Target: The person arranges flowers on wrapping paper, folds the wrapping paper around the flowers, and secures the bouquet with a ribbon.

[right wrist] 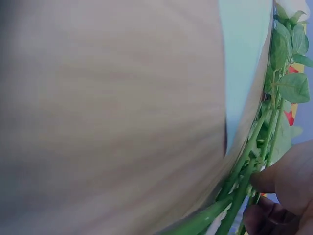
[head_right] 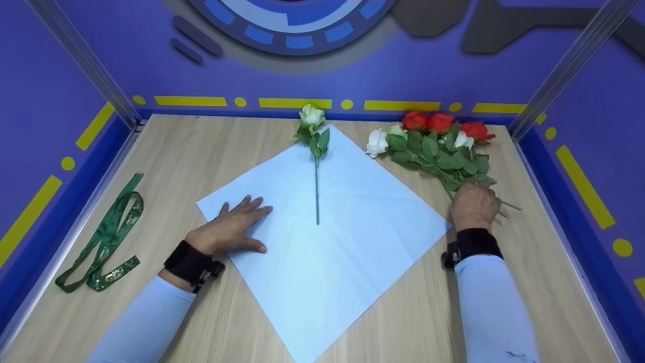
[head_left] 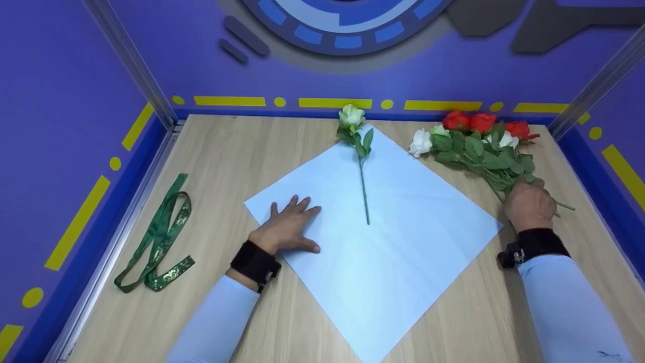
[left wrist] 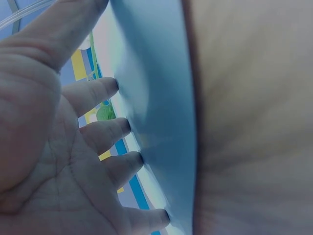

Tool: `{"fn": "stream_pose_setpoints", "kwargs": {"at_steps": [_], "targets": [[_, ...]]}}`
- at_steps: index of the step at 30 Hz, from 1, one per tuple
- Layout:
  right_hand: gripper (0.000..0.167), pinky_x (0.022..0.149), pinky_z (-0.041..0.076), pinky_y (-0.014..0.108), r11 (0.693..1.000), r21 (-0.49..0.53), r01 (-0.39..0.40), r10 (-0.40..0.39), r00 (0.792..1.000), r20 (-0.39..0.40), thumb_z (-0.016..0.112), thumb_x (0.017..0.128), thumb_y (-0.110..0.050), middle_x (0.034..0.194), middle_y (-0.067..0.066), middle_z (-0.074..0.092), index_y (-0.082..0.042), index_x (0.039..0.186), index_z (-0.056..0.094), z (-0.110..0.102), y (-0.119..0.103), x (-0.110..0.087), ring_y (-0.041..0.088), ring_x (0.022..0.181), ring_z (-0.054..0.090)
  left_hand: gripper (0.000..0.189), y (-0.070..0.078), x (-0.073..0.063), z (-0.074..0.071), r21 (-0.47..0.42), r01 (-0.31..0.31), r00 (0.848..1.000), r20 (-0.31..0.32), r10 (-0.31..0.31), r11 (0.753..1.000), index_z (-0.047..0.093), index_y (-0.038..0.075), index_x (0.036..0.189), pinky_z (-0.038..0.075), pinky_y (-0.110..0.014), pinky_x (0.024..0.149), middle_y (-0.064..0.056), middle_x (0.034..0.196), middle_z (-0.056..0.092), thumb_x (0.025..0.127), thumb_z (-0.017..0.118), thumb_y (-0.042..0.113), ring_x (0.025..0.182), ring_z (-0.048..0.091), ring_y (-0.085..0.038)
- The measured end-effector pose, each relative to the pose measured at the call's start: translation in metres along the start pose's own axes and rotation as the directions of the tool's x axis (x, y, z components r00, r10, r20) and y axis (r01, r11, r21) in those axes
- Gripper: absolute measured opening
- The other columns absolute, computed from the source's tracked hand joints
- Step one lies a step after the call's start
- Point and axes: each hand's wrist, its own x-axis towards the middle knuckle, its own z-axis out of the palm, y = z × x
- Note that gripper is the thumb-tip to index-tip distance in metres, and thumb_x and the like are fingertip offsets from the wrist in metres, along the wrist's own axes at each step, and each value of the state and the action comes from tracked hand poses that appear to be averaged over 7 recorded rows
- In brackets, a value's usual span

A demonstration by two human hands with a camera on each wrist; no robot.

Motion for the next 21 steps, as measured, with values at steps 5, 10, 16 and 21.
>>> {"fn": "stream_pose_setpoints", "kwargs": {"at_steps": [5,10,16,21], "targets": [[0.025,0.065,0.049,0.07,0.998,-0.055,0.025,-0.029,0.998,-0.063,0.043,0.091,0.002,0.093,0.043,0.051,0.019,0.084,0.06,-0.001,-0.011,0.003,0.061,0.084,0.058,0.103,0.001,0.0,-0.001,0.0,-0.001,1.0,-0.003,0.001,1.0,0.036,0.022,0.166,0.004,-0.079,0.121,-0.013,0.176,0.019,0.083,0.086,0.056,0.164,0.007,-0.039],[0.024,0.058,0.049,0.062,0.997,-0.069,0.031,-0.034,0.999,-0.039,0.046,0.087,0.001,0.085,0.04,0.056,0.015,0.075,0.061,0.001,-0.018,0.005,0.055,0.074,0.062,0.104,0.0,-0.001,-0.001,-0.004,-0.009,1.0,-0.003,0.009,1.0,0.036,0.021,0.166,0.004,-0.08,0.121,-0.014,0.176,0.02,0.082,0.086,0.057,0.164,0.007,-0.04],[0.014,0.051,0.046,0.053,0.997,-0.058,0.053,-0.054,0.998,-0.016,0.052,0.081,0.001,0.075,0.031,0.056,0.006,0.069,0.058,0.003,-0.021,0.004,0.048,0.065,0.061,0.105,0.0,-0.001,-0.001,-0.009,-0.007,1.0,0.003,0.007,1.0,0.036,0.021,0.166,0.004,-0.08,0.121,-0.013,0.176,0.019,0.081,0.085,0.059,0.164,0.007,-0.039],[0.023,0.051,0.047,0.056,0.997,-0.042,0.057,-0.059,0.998,-0.039,0.048,0.09,-0.001,0.07,0.03,0.059,0.005,0.069,0.056,0.004,-0.026,0.004,0.051,0.067,0.063,0.105,0.001,-0.001,0.0,0.001,-0.003,1.0,-0.005,0.003,1.0,0.036,0.022,0.166,0.005,-0.079,0.121,-0.013,0.176,0.02,0.081,0.085,0.059,0.164,0.007,-0.039]]}}
